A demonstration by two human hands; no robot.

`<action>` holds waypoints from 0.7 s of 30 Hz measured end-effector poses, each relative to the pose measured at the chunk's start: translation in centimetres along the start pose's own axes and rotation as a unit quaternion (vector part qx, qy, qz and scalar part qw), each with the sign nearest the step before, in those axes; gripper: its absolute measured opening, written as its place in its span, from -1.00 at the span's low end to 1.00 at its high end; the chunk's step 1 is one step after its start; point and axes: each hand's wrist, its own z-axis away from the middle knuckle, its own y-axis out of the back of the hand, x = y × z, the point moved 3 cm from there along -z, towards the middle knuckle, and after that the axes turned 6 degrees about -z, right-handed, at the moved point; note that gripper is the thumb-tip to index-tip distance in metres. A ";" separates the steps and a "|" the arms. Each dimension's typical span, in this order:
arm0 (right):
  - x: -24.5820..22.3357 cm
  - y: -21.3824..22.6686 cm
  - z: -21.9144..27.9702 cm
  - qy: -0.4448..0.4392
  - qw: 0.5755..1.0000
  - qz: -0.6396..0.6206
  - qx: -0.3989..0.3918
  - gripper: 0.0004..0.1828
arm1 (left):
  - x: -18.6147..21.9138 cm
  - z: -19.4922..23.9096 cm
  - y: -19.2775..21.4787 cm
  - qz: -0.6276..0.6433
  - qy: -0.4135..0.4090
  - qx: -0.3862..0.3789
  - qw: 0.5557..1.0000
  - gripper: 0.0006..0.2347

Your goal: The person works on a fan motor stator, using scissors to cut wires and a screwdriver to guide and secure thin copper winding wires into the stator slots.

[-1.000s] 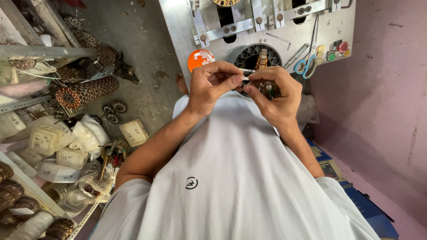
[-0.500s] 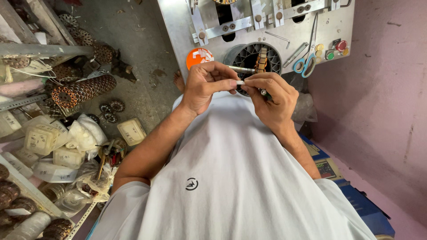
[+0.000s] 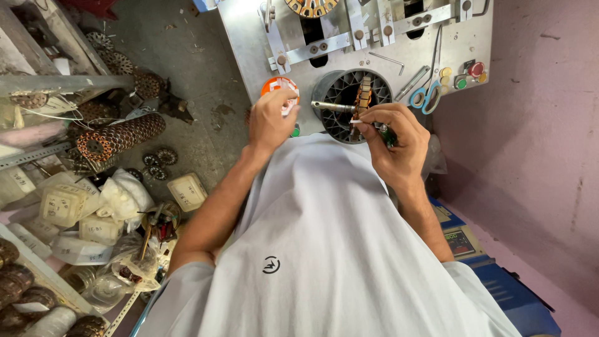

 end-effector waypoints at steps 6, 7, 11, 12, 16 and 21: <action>0.0 -0.6 0.5 0.002 1.000 0.020 0.015 -0.80 | 10.9 -1.5 5.0 0.283 -0.128 -0.044 0.949 -0.84; -0.1 -0.5 0.7 -0.005 1.000 0.015 0.014 -0.81 | 11.7 -1.7 5.5 0.277 -0.151 -0.026 0.949 -0.86; -0.3 -0.1 1.1 -0.020 0.999 -0.001 0.040 -0.83 | 12.6 -2.4 5.9 0.297 -0.133 -0.042 0.944 -0.88; -0.3 0.0 1.1 -0.021 0.998 -0.006 0.052 -0.83 | 12.6 -2.4 5.9 0.303 -0.137 -0.048 0.942 -0.89; -0.4 0.3 1.1 -0.013 1.000 -0.009 0.023 -0.80 | 12.5 -1.9 5.6 0.304 -0.143 -0.030 0.942 -0.90; -0.3 0.1 1.1 -0.011 0.998 -0.060 -0.012 -0.83 | 12.7 -1.3 5.0 0.292 -0.142 -0.073 0.943 -0.90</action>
